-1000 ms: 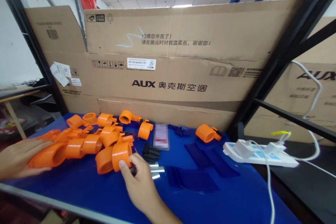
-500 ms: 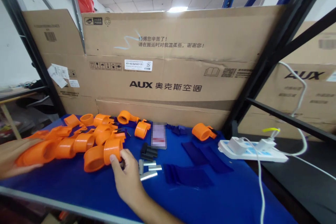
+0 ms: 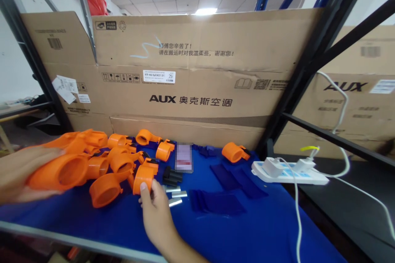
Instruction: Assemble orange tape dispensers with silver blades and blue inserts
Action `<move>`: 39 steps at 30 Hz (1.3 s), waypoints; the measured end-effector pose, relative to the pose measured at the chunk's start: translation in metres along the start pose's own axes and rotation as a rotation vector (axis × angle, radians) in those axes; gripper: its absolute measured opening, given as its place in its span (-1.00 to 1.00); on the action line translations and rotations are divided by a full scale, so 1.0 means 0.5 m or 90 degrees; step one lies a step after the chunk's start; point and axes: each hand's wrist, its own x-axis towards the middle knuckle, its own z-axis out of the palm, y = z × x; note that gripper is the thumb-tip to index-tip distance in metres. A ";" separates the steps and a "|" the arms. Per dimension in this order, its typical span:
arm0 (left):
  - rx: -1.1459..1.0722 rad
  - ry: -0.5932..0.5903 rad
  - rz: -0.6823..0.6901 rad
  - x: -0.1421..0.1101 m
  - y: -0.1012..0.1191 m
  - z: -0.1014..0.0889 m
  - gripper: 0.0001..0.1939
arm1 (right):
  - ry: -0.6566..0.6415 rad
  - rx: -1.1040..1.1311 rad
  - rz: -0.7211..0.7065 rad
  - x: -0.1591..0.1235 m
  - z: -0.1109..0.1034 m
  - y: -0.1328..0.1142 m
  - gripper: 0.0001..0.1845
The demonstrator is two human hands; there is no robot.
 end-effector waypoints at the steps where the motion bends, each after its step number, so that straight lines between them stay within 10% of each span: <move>1: 0.017 0.018 0.098 0.023 0.027 0.006 -0.14 | 0.002 0.000 0.000 0.002 0.001 0.002 -0.47; 14: -0.075 0.104 0.365 0.213 0.278 0.108 -0.13 | -0.183 -0.069 0.141 0.038 -0.060 -0.010 -0.53; 23: -0.144 0.117 0.423 0.250 0.351 0.161 -0.09 | 0.076 0.160 0.033 0.024 -0.173 -0.127 -0.25; 29: -0.233 0.065 0.427 0.328 0.457 0.208 -0.04 | 0.172 0.049 -0.019 0.067 -0.263 -0.137 -0.58; 39: -0.307 0.087 0.364 0.470 0.664 0.292 0.08 | 0.487 0.236 -0.111 0.112 -0.549 -0.162 -0.68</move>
